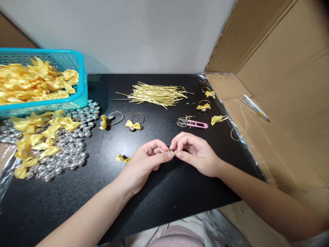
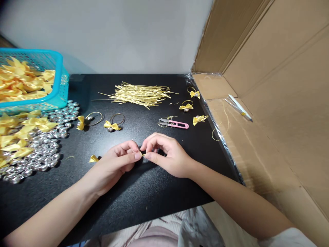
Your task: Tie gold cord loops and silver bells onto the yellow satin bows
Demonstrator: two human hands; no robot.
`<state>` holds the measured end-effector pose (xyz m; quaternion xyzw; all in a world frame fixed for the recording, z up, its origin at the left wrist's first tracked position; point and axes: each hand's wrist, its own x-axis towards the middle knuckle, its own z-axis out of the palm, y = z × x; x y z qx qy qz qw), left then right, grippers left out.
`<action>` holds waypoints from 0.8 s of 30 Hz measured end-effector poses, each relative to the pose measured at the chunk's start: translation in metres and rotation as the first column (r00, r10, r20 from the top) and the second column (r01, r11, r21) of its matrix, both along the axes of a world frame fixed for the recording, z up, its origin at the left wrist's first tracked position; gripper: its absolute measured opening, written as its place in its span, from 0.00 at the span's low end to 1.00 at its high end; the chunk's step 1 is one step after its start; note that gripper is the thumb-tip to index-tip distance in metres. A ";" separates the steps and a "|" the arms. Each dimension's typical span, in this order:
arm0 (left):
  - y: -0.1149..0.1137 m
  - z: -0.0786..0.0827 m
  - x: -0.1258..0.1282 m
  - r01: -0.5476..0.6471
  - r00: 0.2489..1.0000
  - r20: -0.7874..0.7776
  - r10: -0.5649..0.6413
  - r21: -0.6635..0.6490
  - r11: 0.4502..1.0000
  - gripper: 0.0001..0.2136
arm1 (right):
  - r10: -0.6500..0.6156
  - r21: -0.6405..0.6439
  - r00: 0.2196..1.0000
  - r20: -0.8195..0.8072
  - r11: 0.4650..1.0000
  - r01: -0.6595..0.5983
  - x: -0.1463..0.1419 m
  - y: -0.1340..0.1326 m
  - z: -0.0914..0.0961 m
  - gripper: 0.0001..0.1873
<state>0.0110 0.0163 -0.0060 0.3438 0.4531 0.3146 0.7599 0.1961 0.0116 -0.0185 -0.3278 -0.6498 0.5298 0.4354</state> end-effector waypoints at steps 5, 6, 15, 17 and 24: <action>-0.001 0.000 0.000 -0.002 1.000 -0.021 0.002 0.012 1.000 0.15 | 0.003 -0.008 1.000 -0.008 1.000 -0.003 -0.002 -0.001 0.001 0.06; -0.002 -0.001 0.000 -0.004 1.000 -0.028 0.004 0.018 1.000 0.15 | 0.005 -0.009 1.000 -0.010 1.000 -0.005 -0.003 -0.001 0.001 0.06; -0.002 -0.003 0.001 0.007 0.997 -0.077 -0.006 0.011 1.000 0.16 | -0.015 -0.006 1.000 -0.001 1.000 0.015 -0.003 0.000 0.001 0.06; -0.001 -0.002 0.001 0.004 0.998 -0.070 -0.004 -0.002 1.000 0.17 | -0.021 -0.011 1.000 -0.007 1.000 0.021 -0.002 0.000 0.001 0.06; -0.002 0.000 0.000 -0.015 1.000 -0.020 0.015 -0.023 1.000 0.15 | -0.053 -0.028 0.998 -0.016 0.998 0.053 -0.003 0.001 0.000 0.07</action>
